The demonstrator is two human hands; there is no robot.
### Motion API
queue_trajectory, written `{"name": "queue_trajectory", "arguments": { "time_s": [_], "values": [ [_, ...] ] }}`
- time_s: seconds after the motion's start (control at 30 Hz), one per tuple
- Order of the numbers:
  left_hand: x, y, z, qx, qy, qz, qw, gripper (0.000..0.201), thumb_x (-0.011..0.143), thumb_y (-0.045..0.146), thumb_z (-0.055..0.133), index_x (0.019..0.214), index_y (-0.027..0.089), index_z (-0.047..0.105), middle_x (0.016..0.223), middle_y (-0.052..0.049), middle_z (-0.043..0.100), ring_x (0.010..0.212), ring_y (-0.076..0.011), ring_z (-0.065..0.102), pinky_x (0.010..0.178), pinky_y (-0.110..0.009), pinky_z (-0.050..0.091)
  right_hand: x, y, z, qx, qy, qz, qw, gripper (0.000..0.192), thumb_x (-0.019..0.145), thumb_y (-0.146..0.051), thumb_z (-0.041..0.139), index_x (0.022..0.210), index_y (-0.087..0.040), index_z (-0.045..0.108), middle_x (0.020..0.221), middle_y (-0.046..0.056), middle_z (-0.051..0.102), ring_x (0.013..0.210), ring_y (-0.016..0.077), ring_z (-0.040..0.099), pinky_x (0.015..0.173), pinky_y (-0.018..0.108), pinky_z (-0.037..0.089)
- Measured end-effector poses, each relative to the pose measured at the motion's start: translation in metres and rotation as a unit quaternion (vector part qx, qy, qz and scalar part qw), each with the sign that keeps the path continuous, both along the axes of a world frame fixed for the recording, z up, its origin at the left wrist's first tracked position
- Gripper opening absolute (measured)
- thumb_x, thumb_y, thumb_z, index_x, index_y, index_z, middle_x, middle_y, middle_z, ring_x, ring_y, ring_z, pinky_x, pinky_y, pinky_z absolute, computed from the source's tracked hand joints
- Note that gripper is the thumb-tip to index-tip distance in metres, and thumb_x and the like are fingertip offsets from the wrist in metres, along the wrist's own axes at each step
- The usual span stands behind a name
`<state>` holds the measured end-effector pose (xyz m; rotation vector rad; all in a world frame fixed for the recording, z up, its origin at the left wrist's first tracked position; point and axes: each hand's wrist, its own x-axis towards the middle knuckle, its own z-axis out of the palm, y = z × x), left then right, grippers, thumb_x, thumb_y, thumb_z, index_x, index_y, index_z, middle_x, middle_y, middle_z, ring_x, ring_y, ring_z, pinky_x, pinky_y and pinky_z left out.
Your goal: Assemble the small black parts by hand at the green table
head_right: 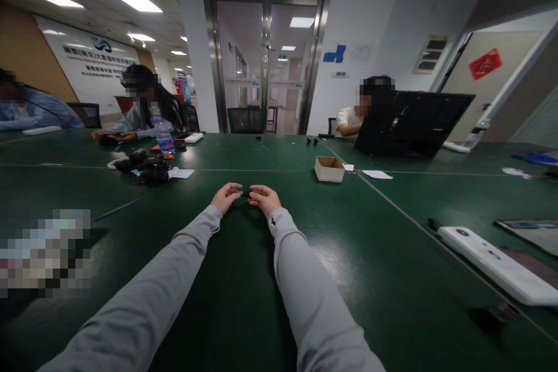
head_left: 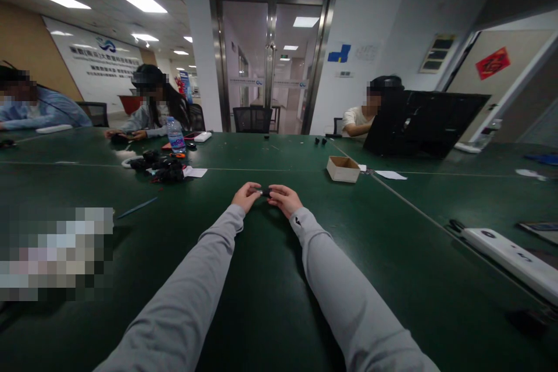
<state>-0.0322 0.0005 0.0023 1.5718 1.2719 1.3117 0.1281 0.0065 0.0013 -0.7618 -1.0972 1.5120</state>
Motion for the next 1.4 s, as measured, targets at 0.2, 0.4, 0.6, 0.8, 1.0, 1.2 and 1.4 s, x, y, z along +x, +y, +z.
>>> {"name": "queue_trajectory", "arguments": {
  "time_s": [0.2,0.4,0.6,0.8,1.0,1.2,1.4],
  "values": [
    [0.0015,-0.0033,0.0026,0.000,-0.003,-0.011,1.000,0.031,0.071,0.034,0.052,0.096,0.016,0.055,0.059,0.002,0.053,0.050,-0.0085,0.048,0.049,-0.020,0.037,0.0000,-0.0019,0.0021,-0.002,0.005,0.002,1.000,0.028,0.055,-0.013,0.072,0.082,-0.017,0.064,0.076,0.002,0.062,0.056,0.0107,0.062,0.052,0.021,0.052],
    [0.0018,-0.0054,0.0049,-0.016,-0.019,-0.029,0.999,0.033,0.075,0.036,0.045,0.098,0.014,0.052,0.054,0.002,0.051,0.045,-0.0082,0.045,0.048,-0.020,0.037,0.0001,-0.0017,0.0026,-0.004,0.005,0.013,1.000,0.028,0.054,-0.013,0.072,0.081,-0.017,0.063,0.076,0.001,0.062,0.056,0.0109,0.062,0.051,0.020,0.052],
    [0.0012,-0.0042,0.0020,-0.013,-0.007,-0.029,0.999,0.034,0.075,0.038,0.046,0.098,0.014,0.052,0.052,0.003,0.051,0.044,-0.0082,0.043,0.047,-0.020,0.035,-0.0001,-0.0026,0.0026,-0.003,0.010,0.019,1.000,0.029,0.054,-0.012,0.073,0.082,-0.016,0.063,0.076,0.001,0.062,0.056,0.0105,0.062,0.052,0.020,0.052],
    [0.0015,-0.0014,0.0001,-0.016,-0.034,-0.025,0.999,0.034,0.073,0.036,0.050,0.098,0.014,0.052,0.053,0.002,0.054,0.044,-0.0079,0.045,0.046,-0.019,0.034,0.0004,-0.0020,0.0022,-0.001,0.013,0.025,1.000,0.030,0.054,-0.013,0.073,0.082,-0.016,0.063,0.075,0.001,0.061,0.056,0.0108,0.062,0.053,0.021,0.052],
    [0.0026,-0.0022,0.0020,-0.027,-0.043,-0.038,0.998,0.032,0.070,0.029,0.053,0.098,0.013,0.053,0.056,0.001,0.057,0.047,-0.0083,0.049,0.045,-0.019,0.034,0.0008,-0.0021,0.0035,-0.006,0.005,0.025,1.000,0.029,0.055,-0.011,0.072,0.082,-0.016,0.063,0.076,0.001,0.061,0.057,0.0108,0.062,0.053,0.021,0.052],
    [0.0012,-0.0005,-0.0003,-0.019,-0.033,-0.054,0.998,0.031,0.072,0.028,0.051,0.099,0.013,0.053,0.056,0.000,0.057,0.050,-0.0092,0.051,0.047,-0.019,0.036,0.0003,-0.0016,0.0028,-0.003,-0.003,0.027,1.000,0.029,0.056,-0.010,0.071,0.083,-0.016,0.063,0.077,0.001,0.061,0.057,0.0104,0.062,0.053,0.020,0.051],
    [0.0005,-0.0014,0.0001,-0.026,-0.018,-0.045,0.998,0.031,0.076,0.032,0.045,0.097,0.013,0.055,0.048,0.003,0.051,0.042,-0.0081,0.044,0.043,-0.019,0.033,0.0008,-0.0011,0.0014,0.001,0.000,0.029,1.000,0.029,0.055,-0.012,0.072,0.083,-0.016,0.063,0.077,0.001,0.061,0.057,0.0109,0.062,0.053,0.021,0.052]
  ]
}}
